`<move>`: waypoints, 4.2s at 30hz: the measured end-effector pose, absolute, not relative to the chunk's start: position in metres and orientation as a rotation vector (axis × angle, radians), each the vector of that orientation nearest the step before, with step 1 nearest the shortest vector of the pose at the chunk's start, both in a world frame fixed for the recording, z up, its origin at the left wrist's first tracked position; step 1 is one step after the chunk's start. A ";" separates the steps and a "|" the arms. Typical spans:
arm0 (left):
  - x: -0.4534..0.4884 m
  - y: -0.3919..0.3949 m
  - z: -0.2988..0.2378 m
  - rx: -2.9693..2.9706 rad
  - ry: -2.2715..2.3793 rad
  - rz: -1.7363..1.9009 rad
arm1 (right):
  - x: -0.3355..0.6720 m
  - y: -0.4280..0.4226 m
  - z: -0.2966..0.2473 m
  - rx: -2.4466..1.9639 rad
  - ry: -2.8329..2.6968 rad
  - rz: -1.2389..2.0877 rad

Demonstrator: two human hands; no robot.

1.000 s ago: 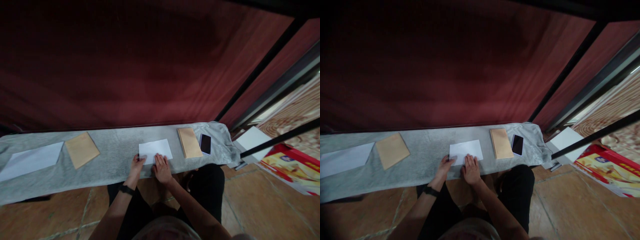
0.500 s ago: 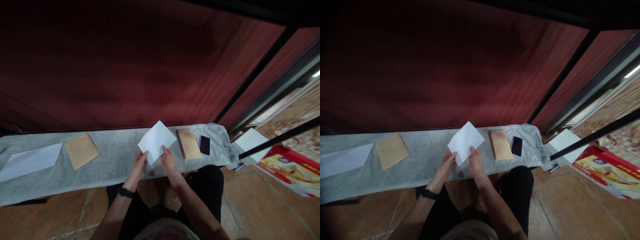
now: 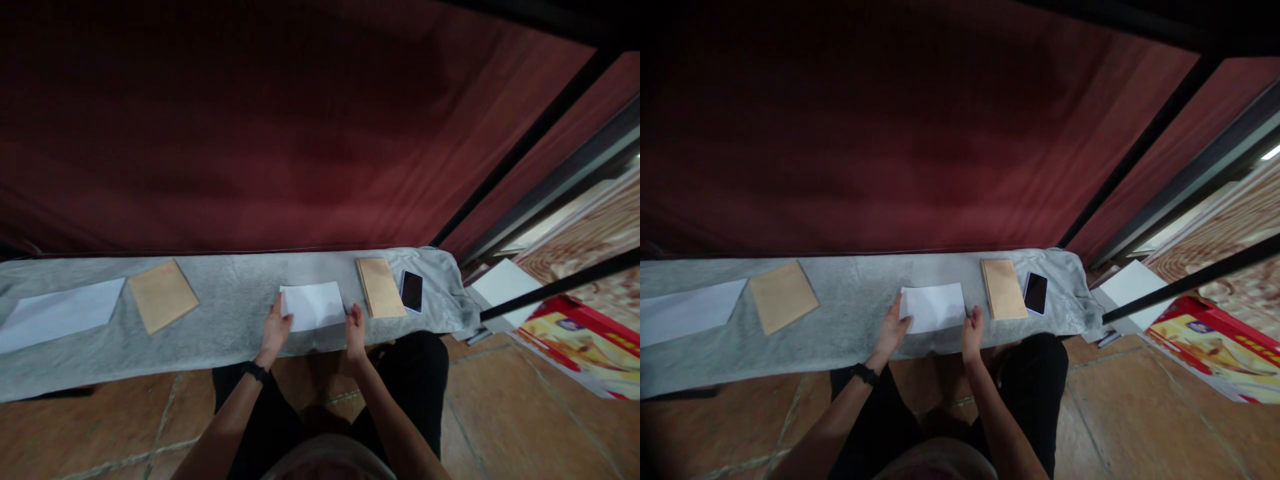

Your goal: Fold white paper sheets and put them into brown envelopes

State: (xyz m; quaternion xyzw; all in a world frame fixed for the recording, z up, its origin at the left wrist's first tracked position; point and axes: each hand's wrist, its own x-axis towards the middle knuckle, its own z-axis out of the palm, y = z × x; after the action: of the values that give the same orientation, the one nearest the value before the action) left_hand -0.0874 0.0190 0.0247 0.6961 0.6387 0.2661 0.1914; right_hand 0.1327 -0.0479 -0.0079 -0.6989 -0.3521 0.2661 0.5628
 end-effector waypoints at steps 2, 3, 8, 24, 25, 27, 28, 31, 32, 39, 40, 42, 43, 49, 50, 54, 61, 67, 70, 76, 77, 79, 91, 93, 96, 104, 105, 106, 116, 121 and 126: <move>-0.081 0.012 0.026 2.022 1.922 0.734 | 0.133 -0.051 -0.007 -1.681 -1.019 0.479; -0.075 0.008 0.026 2.085 1.959 0.744 | 0.130 -0.051 -0.006 -1.679 -1.154 0.422; -0.043 -0.009 0.017 2.494 1.757 0.555 | 0.096 -0.042 0.001 -1.673 -1.849 0.199; -0.078 -0.004 0.001 2.484 1.921 0.409 | 0.132 -0.041 -0.017 -1.950 -2.008 -0.096; -0.074 -0.002 0.002 2.481 1.911 0.417 | 0.133 -0.041 -0.018 -1.949 -2.008 -0.104; -0.059 0.004 0.005 2.501 1.821 0.418 | 0.132 -0.041 -0.019 -1.946 -2.003 -0.117; -0.049 0.008 0.006 2.520 1.743 0.410 | 0.132 -0.041 -0.019 -1.944 -1.999 -0.122; -0.023 0.021 0.008 2.551 1.569 0.390 | 0.131 -0.040 -0.018 -1.925 -1.993 -0.128; -0.017 0.026 0.008 2.559 1.540 0.393 | 0.131 -0.041 -0.018 -1.917 -1.993 -0.126; -0.025 0.046 0.001 2.622 1.421 0.429 | 0.132 -0.032 -0.012 -1.922 -1.950 -0.041; -0.030 0.046 -0.001 2.619 1.450 0.436 | 0.129 -0.027 -0.009 -1.903 -1.964 -0.018; -0.040 0.045 -0.006 2.600 1.554 0.450 | 0.121 -0.013 -0.004 -1.831 -2.031 0.025; -0.045 0.044 -0.007 2.598 1.594 0.447 | 0.116 -0.005 -0.002 -1.789 -2.073 0.042; -0.054 0.044 -0.007 2.639 1.611 0.368 | 0.100 0.029 -0.002 -1.718 -2.158 0.019; -0.053 0.044 -0.006 2.631 1.624 0.370 | 0.102 0.030 -0.004 -1.743 -2.133 0.011; -0.050 0.045 -0.005 2.601 1.656 0.410 | 0.115 0.029 -0.010 -1.882 -2.038 -0.019; -0.057 0.042 -0.007 2.543 1.778 0.454 | 0.138 0.020 -0.013 -1.970 -1.942 -0.121; -0.070 0.035 -0.008 2.514 1.867 0.454 | 0.138 0.019 -0.015 -1.958 -1.911 -0.152; -0.058 0.028 -0.005 2.515 1.850 0.462 | 0.136 0.019 -0.015 -1.948 -1.896 -0.147; -0.015 0.029 -0.003 2.619 1.524 0.367 | 0.137 0.020 -0.016 -1.996 -1.934 -0.107; -0.011 0.033 -0.003 2.616 1.518 0.358 | 0.138 0.020 -0.016 -2.001 -1.939 -0.104; -0.006 0.043 -0.003 2.605 1.526 0.352 | 0.139 0.020 -0.016 -2.006 -1.939 -0.101; -0.020 0.029 0.002 2.653 1.525 0.347 | 0.137 0.017 -0.014 -1.960 -1.949 -0.157; -0.032 0.012 0.000 2.711 1.465 0.381 | 0.138 0.016 -0.014 -1.948 -1.964 -0.146; -0.045 -0.005 0.000 2.733 1.466 0.385 | 0.137 0.018 -0.010 -1.963 -1.975 -0.117; -0.048 -0.008 0.004 2.706 1.469 0.299 | 0.098 -0.001 -0.010 -1.805 -2.126 0.057; -0.049 -0.009 0.004 2.709 1.456 0.296 | 0.096 -0.007 -0.011 -1.764 -2.157 0.055; -0.050 -0.010 0.003 2.709 1.451 0.303 | 0.095 -0.012 -0.012 -1.746 -2.169 0.043; -0.089 -0.027 -0.001 2.675 1.542 0.361 | 0.135 -0.039 -0.015 -1.885 -2.034 -0.078; -0.108 -0.031 0.002 2.685 1.579 0.360 | 0.145 -0.053 -0.018 -1.926 -2.003 -0.121; -0.095 -0.037 0.009 2.698 1.592 0.335 | 0.145 -0.058 -0.015 -1.943 -1.993 -0.086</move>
State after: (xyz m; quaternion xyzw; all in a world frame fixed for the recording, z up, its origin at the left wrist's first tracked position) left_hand -0.0946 -0.0373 0.0088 0.8564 0.5052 0.1064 -0.0046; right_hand 0.1453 -0.0577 -0.0152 -0.6866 -0.7044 -0.0303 0.1774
